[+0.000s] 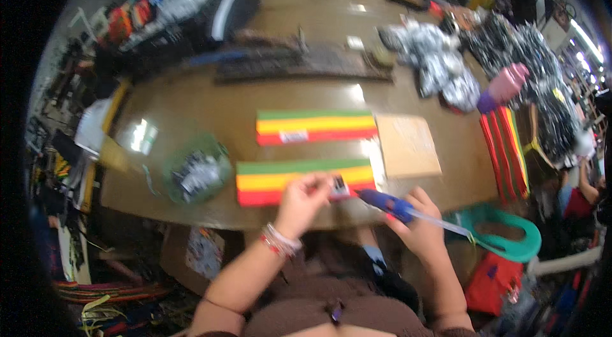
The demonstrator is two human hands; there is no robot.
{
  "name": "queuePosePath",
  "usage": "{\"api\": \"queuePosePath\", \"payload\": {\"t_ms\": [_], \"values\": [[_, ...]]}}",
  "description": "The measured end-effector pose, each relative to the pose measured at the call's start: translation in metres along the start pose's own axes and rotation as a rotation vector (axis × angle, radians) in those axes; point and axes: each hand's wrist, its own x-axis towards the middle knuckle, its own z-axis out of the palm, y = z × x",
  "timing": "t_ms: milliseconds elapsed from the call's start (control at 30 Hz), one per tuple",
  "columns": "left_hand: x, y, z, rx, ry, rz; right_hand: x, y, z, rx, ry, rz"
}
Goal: The person applies hot glue to small rectangular labels and adheres them to the center of striped fabric pieces. They repeat this process for several items, stacking the finished pieces on the table.
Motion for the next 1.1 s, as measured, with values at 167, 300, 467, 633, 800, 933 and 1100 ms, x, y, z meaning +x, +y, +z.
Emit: {"api": "queuePosePath", "payload": {"t_ms": [167,300,467,633,800,933,1100], "values": [[-0.002,0.008,-0.007,-0.130,-0.062,-0.055,0.040,0.066,0.025,0.523,0.628,0.380],[-0.011,0.010,-0.015,-0.117,-0.317,-0.008,0.034,0.106,0.044,0.090,0.429,0.437],[-0.024,0.013,-0.021,-0.066,-0.563,0.177,-0.012,0.076,0.038,-0.043,0.792,0.307],[-0.021,0.022,-0.005,-0.129,-0.831,0.211,-0.034,0.006,0.045,1.007,-0.200,0.282],[-0.025,0.028,-0.003,-0.168,-0.808,0.198,-0.019,-0.027,0.044,1.349,-0.478,0.129],[-0.029,0.024,-0.015,-0.104,-0.784,0.173,-0.012,-0.033,0.050,1.408,-0.547,0.110],[-0.031,0.024,-0.018,-0.116,-0.782,0.126,-0.013,-0.036,0.057,1.429,-0.575,0.102]]}}
